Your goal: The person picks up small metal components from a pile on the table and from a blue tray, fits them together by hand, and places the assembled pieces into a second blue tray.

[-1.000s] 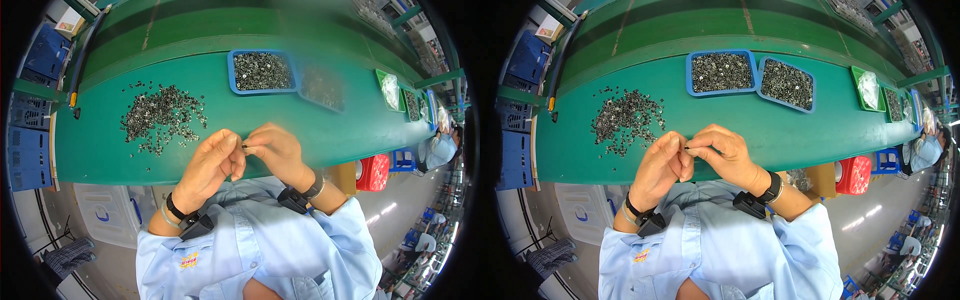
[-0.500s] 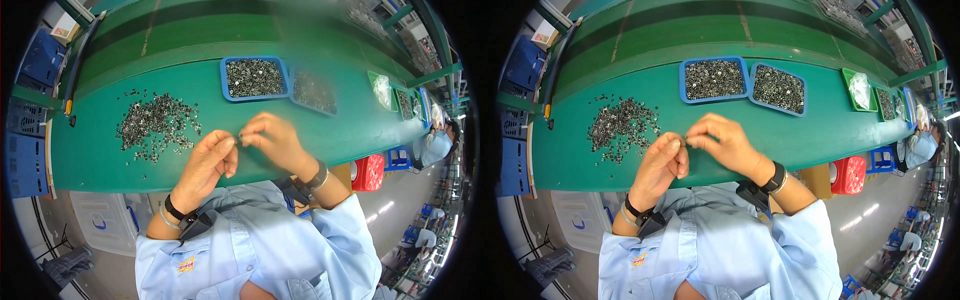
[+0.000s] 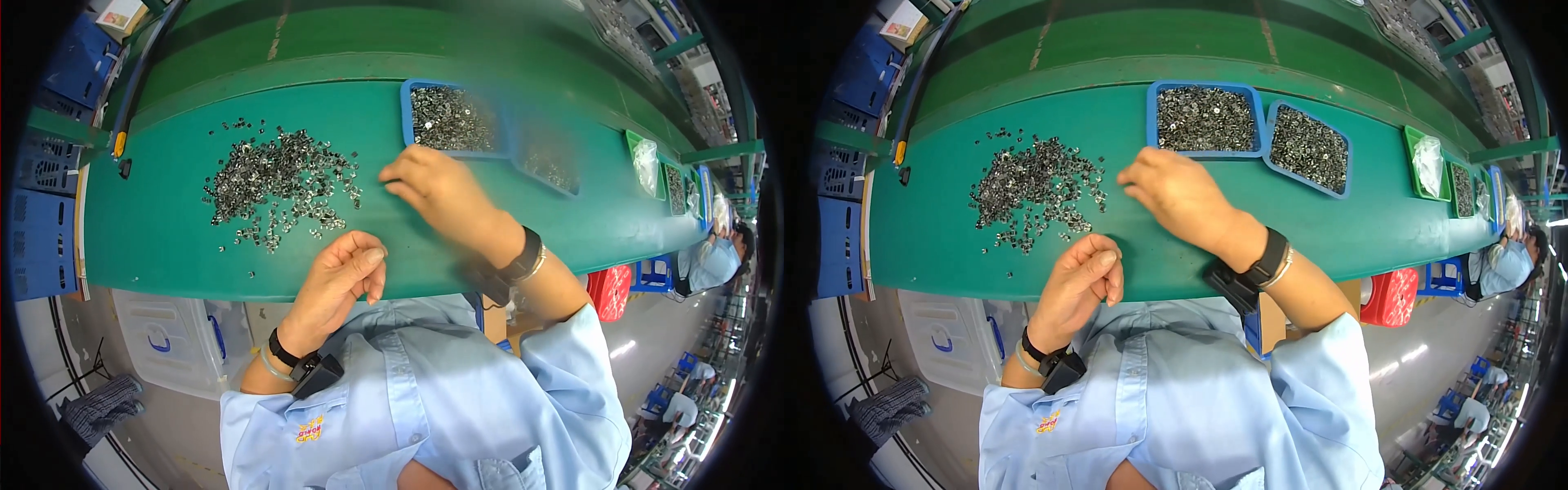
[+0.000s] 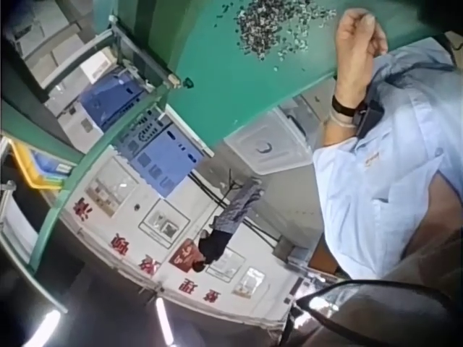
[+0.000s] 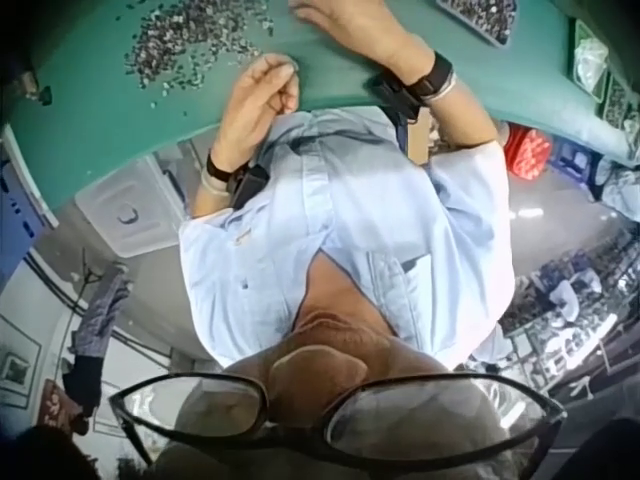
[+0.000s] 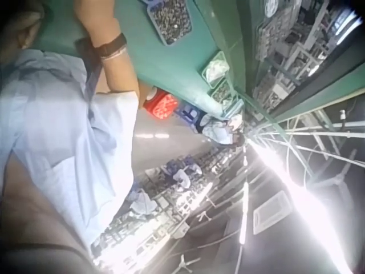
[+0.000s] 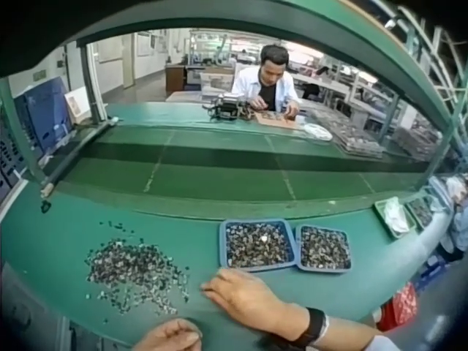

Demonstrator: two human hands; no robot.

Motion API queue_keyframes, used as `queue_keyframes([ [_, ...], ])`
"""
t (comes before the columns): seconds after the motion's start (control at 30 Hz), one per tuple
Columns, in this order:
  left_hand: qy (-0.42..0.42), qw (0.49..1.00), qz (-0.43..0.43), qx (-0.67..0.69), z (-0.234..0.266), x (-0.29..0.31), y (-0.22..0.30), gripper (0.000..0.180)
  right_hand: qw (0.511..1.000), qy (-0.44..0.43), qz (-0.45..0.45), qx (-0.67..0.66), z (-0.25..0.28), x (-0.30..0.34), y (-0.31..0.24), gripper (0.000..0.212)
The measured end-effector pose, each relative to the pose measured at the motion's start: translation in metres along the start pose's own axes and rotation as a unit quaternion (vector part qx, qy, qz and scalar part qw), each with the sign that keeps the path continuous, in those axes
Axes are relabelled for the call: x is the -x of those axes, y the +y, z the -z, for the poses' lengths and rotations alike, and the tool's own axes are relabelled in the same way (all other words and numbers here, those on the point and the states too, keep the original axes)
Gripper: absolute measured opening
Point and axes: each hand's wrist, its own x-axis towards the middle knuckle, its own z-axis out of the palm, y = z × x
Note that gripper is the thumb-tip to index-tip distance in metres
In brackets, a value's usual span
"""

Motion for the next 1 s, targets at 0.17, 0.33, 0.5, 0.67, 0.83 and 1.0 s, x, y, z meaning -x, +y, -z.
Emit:
queue_keyframes([
  [0.17,0.006,1.0,-0.006,0.01,0.006,0.003,0.002,0.012,0.996,-0.043,0.053,0.057,-0.022,-0.014,-0.009,0.015],
  [0.33,0.004,1.0,-0.023,0.02,0.008,0.005,0.006,0.016,0.997,-0.039,0.043,0.055,-0.019,-0.01,-0.009,0.015],
  [0.5,0.055,0.997,-0.051,-0.01,-0.006,-0.003,0.012,0.019,1.0,-0.01,0.015,0.011,0.001,0.013,-0.033,0.016],
  [0.67,0.038,0.999,-0.023,-0.025,-0.021,-0.014,0.008,0.022,0.999,0.005,0.017,0.026,0.014,0.034,-0.044,0.017],
  [0.83,-0.029,0.999,-0.009,0.042,-0.02,-0.02,-0.001,0.023,0.997,0.067,0.019,-0.015,0.012,0.048,-0.044,0.022],
  [1.0,-0.041,0.998,-0.026,0.033,-0.025,-0.021,-0.004,0.024,0.992,0.116,0.001,-0.046,0.007,0.057,-0.046,0.024],
])
